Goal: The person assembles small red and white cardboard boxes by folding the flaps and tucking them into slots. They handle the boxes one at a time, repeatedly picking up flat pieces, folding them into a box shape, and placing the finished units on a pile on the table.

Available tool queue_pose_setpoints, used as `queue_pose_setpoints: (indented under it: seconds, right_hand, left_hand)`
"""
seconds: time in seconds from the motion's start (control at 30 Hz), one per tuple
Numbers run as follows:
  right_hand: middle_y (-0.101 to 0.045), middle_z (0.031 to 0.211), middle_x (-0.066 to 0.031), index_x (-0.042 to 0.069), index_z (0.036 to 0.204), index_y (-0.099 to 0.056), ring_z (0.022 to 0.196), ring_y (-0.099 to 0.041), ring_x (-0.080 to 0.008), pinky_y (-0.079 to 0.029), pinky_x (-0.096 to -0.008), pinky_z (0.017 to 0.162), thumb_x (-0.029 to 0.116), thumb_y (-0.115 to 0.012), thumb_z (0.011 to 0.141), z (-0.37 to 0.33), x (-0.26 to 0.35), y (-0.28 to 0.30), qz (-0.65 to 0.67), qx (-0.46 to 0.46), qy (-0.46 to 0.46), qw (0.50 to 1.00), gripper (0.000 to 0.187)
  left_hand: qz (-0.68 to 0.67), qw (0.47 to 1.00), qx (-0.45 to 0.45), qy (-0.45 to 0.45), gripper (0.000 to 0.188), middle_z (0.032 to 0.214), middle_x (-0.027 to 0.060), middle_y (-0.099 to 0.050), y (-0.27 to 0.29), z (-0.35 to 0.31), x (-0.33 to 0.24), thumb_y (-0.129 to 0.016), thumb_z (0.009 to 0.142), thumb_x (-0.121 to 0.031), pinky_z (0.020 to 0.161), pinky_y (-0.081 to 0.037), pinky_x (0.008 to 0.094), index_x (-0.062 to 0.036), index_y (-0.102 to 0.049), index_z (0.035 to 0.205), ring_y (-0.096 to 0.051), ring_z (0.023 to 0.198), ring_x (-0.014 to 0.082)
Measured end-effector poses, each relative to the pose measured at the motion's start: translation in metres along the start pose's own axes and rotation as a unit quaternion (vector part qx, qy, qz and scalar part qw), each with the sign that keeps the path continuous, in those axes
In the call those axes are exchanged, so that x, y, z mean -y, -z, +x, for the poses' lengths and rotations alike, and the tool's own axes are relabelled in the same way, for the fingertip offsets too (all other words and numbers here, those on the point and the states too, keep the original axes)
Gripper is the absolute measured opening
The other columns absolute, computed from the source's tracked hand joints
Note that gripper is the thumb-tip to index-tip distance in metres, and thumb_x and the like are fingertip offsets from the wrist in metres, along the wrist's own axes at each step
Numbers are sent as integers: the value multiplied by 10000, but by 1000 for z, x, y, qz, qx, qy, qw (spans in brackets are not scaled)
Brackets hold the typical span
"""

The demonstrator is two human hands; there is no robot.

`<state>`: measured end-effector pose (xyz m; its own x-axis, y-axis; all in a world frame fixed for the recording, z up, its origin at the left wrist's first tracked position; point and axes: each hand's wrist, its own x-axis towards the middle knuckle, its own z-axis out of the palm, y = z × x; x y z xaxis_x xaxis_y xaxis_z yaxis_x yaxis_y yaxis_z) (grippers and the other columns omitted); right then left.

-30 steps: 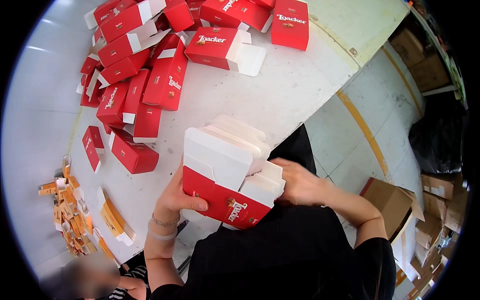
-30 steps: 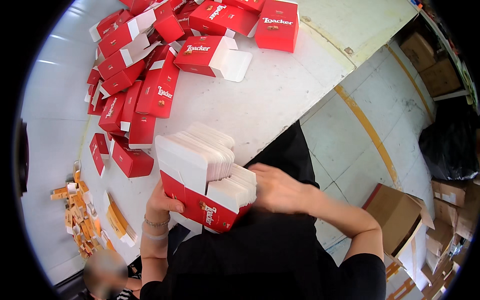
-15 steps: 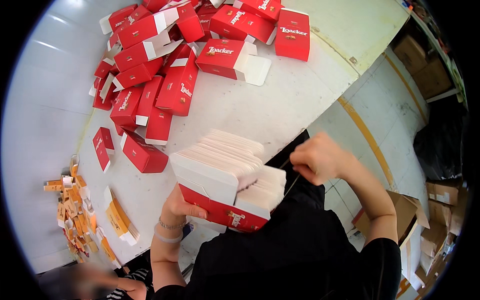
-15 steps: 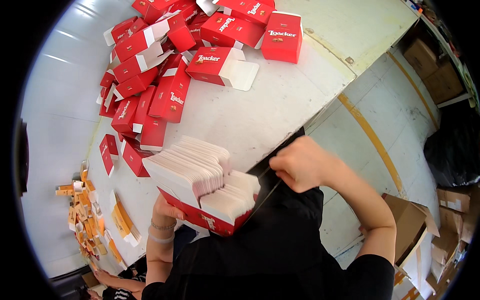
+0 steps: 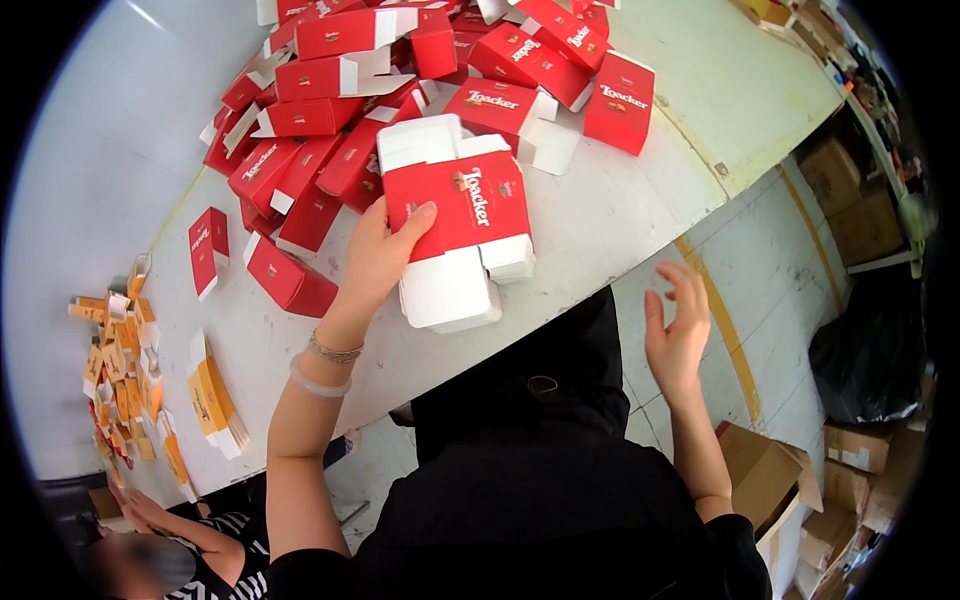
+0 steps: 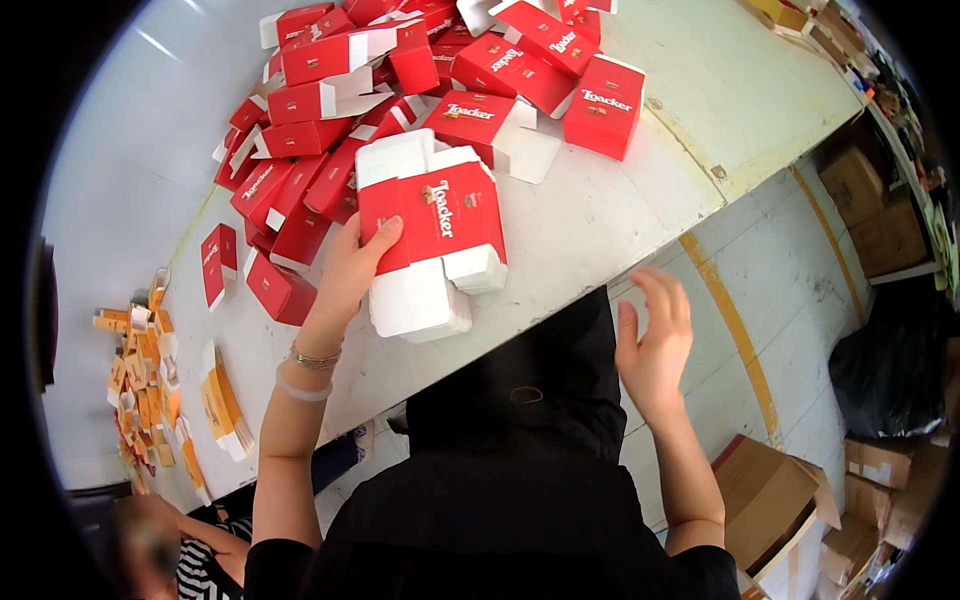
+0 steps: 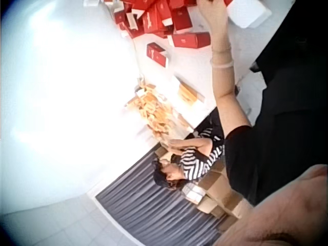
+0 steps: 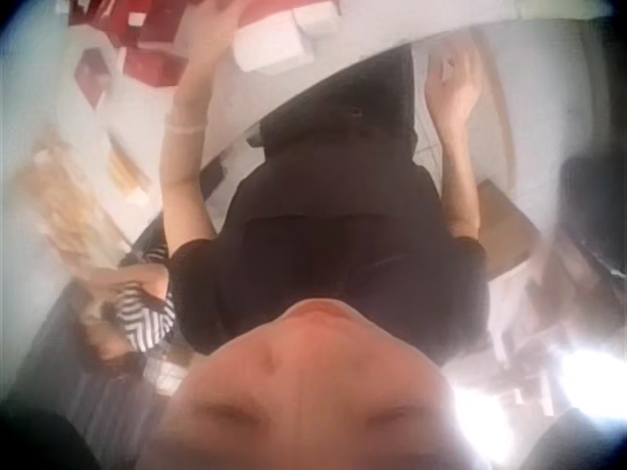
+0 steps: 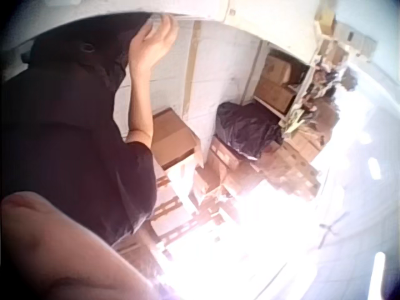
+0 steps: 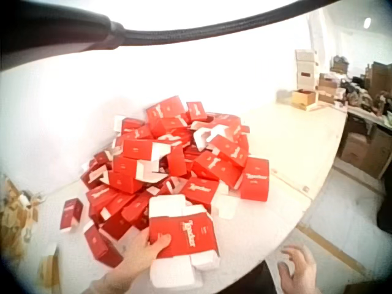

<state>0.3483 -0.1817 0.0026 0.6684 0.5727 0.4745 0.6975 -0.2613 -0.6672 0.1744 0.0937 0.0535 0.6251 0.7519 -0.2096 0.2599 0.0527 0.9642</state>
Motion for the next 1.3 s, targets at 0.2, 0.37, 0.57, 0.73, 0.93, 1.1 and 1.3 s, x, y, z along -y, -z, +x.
queue_pose_setpoints:
  seconds: [0.2, 0.37, 0.57, 0.73, 0.93, 1.1, 1.3]
  right_hand:
    - [-615, 1143, -178, -3, 1174, -584, 1014, -610, -356, -517, -374, 841, 8, -678, 814, 45, 48, -43, 194, 113, 14, 974, 372]
    - [-592, 1198, -152, -12, 1181, -571, 1067, -580, -336, -461, -400, 914, 61, -725, 764, 87, 95, -79, 83, 63, 262, 959, 451]
    - [-556, 922, -84, 48, 917, -586, 850, -505, -274, -346, -421, 826, 256, -807, 688, 113, 137, -71, 69, 61, 307, 947, 380]
    - [-526, 738, -19, 90, 707, -548, 733, -456, -230, -296, -384, 753, 238, -802, 712, 112, 168, -39, 58, 108, 311, 943, 294]
    - [-608, 735, -26, 88, 700, -611, 765, -541, -226, -328, -463, 893, 289, -798, 689, 102, 211, -47, 189, 56, 390, 899, 275]
    - [-625, 1152, -181, 50, 1044, -633, 1024, -594, -305, -285, -531, 1064, 384, -753, 797, 96, 182, -54, 244, -1, 422, 873, 433]
    - [-658, 1010, -128, 10, 1064, -618, 916, -629, -283, -335, -471, 971, 168, -702, 771, 79, 174, -57, 318, 79, 322, 888, 343]
  left_hand:
    - [160, 960, -99, -208, 373, 1046, 95, -656, -1, -3, 28, -679, 887, -127, 816, -510, 271, 4, -567, 1217, -630, 930, 159]
    - [65, 949, -146, -272, 305, 971, 87, -644, -1, -47, -6, -716, 844, -69, 767, -512, 276, 11, -608, 1119, -620, 857, 132]
    - [0, 971, -49, -234, 311, 880, 23, -665, 9, -87, -26, -720, 850, -39, 688, -509, 223, 33, -612, 1133, -602, 795, 45]
    - [295, 886, -149, -326, 756, 1222, 228, -598, 7, -98, -35, -764, 800, -140, 783, -540, 370, 75, -369, 1407, -663, 966, 327]
    - [316, 844, -203, -382, 870, 1295, 274, -510, 0, -109, -53, -783, 769, -233, 845, -518, 385, 80, -312, 1431, -592, 1098, 366]
    - [-49, 927, -132, -348, 957, 1368, 181, -415, 9, -112, -43, -769, 767, -68, 919, -507, 387, -14, -142, 1488, -531, 1200, 284]
    - [-125, 930, -57, -342, 742, 1264, 104, -465, -1, -114, -2, -813, 809, -230, 903, -477, 319, -45, -321, 1333, -533, 1106, 177]
